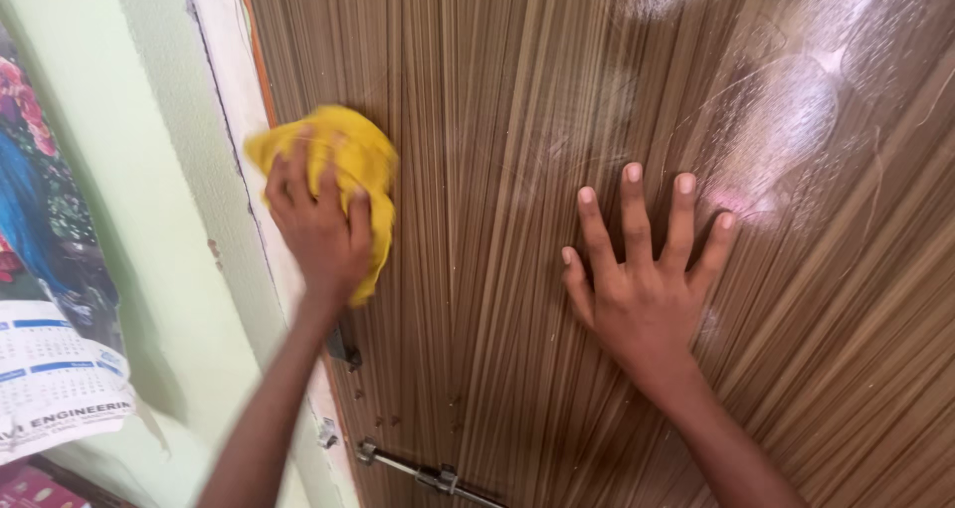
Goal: The person cleans a wooden door with a cloth, wiping across different parts of the surface.
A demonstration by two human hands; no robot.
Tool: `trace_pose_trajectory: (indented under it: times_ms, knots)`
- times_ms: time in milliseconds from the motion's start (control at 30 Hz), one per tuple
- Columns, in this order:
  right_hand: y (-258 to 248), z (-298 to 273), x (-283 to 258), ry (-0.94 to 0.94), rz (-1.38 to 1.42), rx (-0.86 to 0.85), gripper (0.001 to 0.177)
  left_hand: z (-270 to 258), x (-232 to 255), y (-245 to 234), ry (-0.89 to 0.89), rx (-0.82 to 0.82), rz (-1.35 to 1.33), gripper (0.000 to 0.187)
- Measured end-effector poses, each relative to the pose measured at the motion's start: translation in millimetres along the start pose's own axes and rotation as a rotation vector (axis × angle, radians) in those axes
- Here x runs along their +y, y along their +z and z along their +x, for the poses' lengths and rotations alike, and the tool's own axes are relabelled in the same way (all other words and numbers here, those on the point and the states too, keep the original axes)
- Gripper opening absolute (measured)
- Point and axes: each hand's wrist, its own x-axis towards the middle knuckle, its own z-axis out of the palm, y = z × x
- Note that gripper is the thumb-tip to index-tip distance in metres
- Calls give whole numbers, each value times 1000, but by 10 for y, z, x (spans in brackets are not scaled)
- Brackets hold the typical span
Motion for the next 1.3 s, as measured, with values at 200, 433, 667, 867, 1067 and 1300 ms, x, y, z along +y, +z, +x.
trace_pose_trajectory:
  times_ms: [200, 433, 667, 867, 1067, 1300]
  knots:
    - [-47, 40, -32, 23, 11, 7, 48, 8, 1369, 148, -575, 74, -91, 48]
    - [-87, 19, 26, 98, 172, 60, 48, -584, 1693, -3, 582, 164, -132, 45]
    - [-41, -8, 49, 42, 131, 96, 59, -176, 369, -230, 762, 30, -96, 56]
    - [-80, 22, -15, 53, 124, 102, 58, -362, 1135, 56, -595, 99, -64, 67]
    - [-188, 20, 37, 19, 230, 101, 51, -890, 2055, 11, -4, 72, -112, 41]
    - [-389, -395, 554, -114, 202, 72, 43, -520, 1174, -18, 1165, 92, -221, 45]
